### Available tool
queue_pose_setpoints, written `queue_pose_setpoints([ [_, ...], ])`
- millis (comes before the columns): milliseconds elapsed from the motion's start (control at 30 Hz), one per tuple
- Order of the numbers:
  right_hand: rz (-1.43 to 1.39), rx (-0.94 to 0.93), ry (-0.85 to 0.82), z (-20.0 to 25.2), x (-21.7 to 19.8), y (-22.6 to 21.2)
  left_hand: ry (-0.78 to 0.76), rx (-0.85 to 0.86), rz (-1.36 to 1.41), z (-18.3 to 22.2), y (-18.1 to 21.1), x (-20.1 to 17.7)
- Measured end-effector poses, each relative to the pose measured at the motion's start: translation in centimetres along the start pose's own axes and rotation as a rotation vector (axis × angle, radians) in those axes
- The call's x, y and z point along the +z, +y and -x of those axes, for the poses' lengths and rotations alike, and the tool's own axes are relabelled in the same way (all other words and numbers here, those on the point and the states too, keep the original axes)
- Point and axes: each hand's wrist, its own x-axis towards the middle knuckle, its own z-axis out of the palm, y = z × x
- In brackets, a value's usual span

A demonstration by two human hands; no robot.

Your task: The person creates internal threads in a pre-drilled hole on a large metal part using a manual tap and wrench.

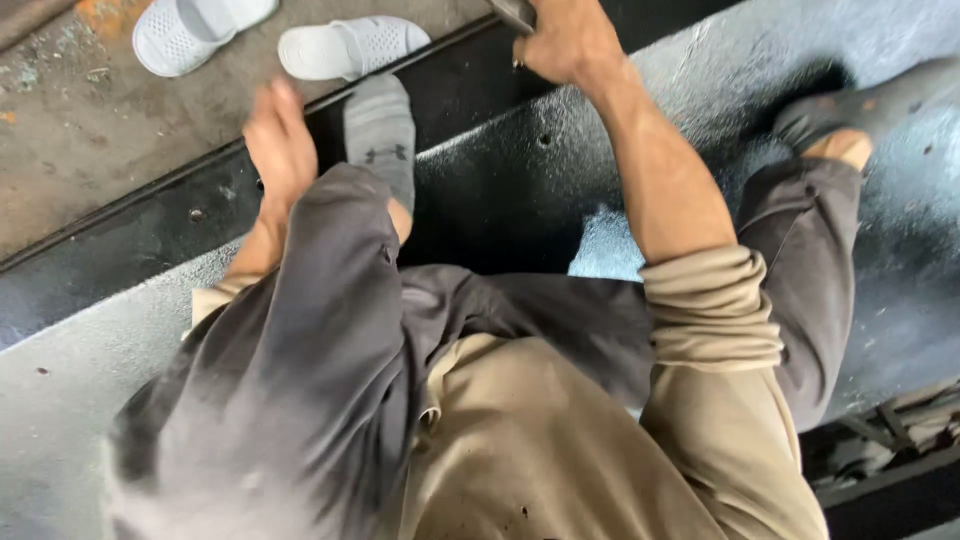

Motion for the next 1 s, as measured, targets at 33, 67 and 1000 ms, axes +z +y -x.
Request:
queue_pose_setpoints([
  [33,-0.004,0.012,-0.001,-0.3,0.2,-0.4,-0.012,0.004,-0.001,-1.3,3.2,-0.9],
  [67,0.086,0.057,-0.119,-0.8,0.2,-0.8,0.021,0.057,0.167,-2.7,6.4,-1.7],
  [1000,-0.869,0.138,-0.335,6.6,-4.4,-3.4,-0.895,-0.140,0.248,-10.0,27.9,7.4],
])
